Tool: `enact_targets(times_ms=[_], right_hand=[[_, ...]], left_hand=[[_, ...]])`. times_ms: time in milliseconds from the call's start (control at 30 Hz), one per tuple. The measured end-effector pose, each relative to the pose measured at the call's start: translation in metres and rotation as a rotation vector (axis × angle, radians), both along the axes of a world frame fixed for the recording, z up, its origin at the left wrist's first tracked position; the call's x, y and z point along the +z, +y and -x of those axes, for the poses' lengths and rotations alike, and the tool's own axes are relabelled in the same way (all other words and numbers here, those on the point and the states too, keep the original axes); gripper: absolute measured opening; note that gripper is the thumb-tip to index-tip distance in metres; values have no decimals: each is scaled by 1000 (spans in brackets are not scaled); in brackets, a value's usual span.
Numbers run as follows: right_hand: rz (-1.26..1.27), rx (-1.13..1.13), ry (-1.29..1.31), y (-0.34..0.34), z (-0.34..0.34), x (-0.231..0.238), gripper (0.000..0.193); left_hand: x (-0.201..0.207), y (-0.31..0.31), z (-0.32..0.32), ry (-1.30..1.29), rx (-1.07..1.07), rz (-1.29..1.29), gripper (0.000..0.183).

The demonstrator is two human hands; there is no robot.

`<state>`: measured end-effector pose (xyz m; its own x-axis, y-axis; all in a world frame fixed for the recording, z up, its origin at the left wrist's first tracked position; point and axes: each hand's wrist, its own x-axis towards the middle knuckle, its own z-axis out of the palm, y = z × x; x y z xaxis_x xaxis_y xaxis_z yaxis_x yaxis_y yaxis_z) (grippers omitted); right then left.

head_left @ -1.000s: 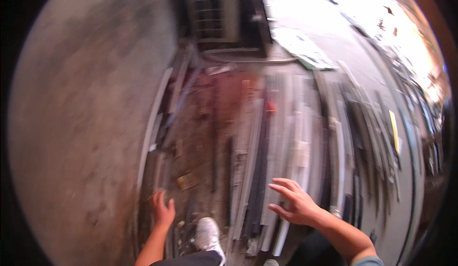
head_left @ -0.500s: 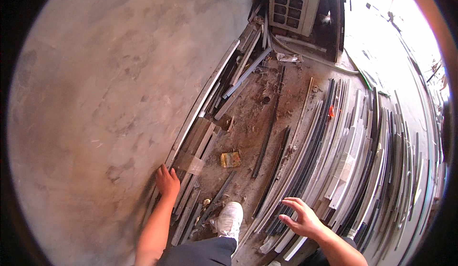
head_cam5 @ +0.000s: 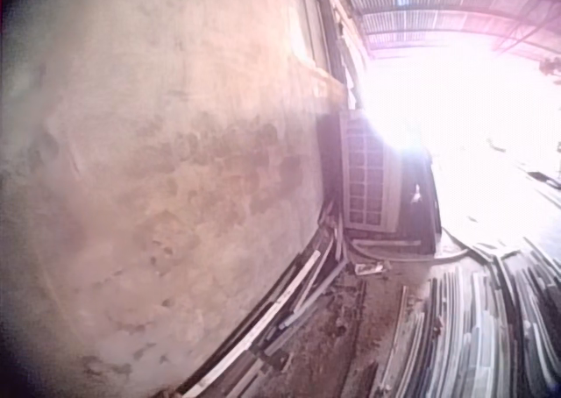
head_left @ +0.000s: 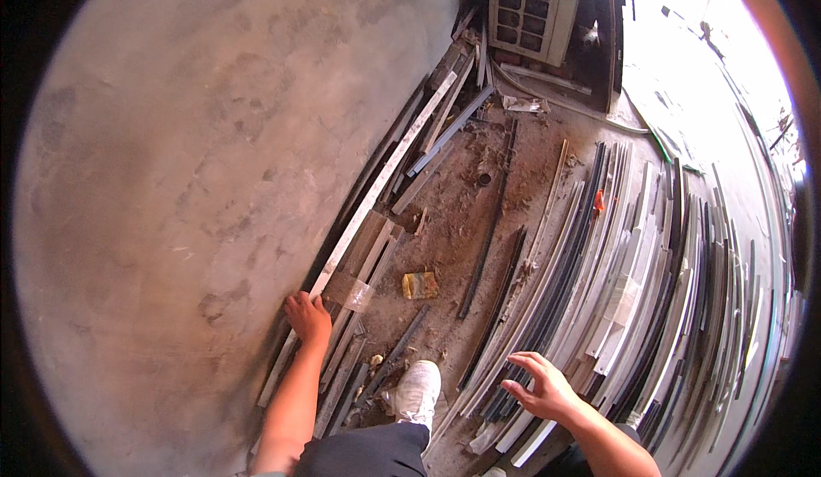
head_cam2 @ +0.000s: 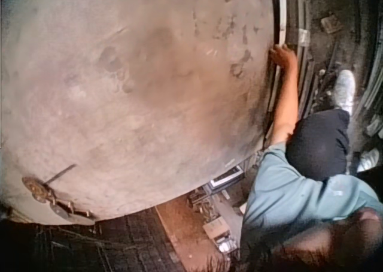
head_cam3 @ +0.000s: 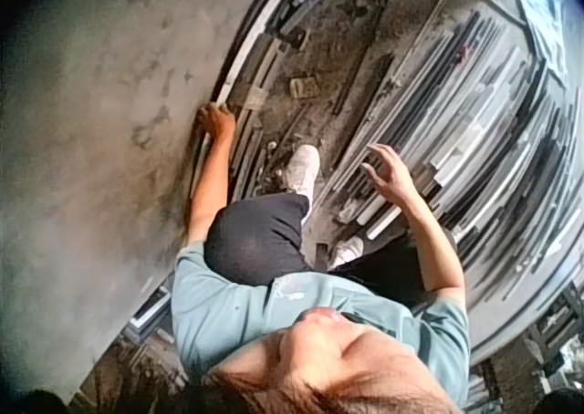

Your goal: The person sorts through a large pile of metal profiles and pieces on the floor, picking up different segments, turning them over, and setting some aside while holding others together.

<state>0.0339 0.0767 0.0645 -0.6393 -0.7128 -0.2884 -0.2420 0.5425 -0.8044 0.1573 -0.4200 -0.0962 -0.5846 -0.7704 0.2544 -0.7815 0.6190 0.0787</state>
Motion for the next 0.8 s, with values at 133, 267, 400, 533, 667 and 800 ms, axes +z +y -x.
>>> enact_targets(times_ms=[133,267,400,533,667,800], right_hand=[[-46,35,46,4,-2,-5,54],[-5,33,69,9,-4,-10,54],[-61,38,-17,0,-3,4,55],[-22,67,43,-1,-6,2,53],[-41,74,16,3,-8,2,53],[-22,77,21,5,-8,2,52]], left_hand=[[0,-3,-9,116,-85,-63,26],[50,18,9,190,-306,-35,26],[76,46,25,284,-409,-114,31],[79,61,22,219,-337,-61,42],[89,75,20,205,-385,-47,51],[96,91,21,211,-441,-60,44]])
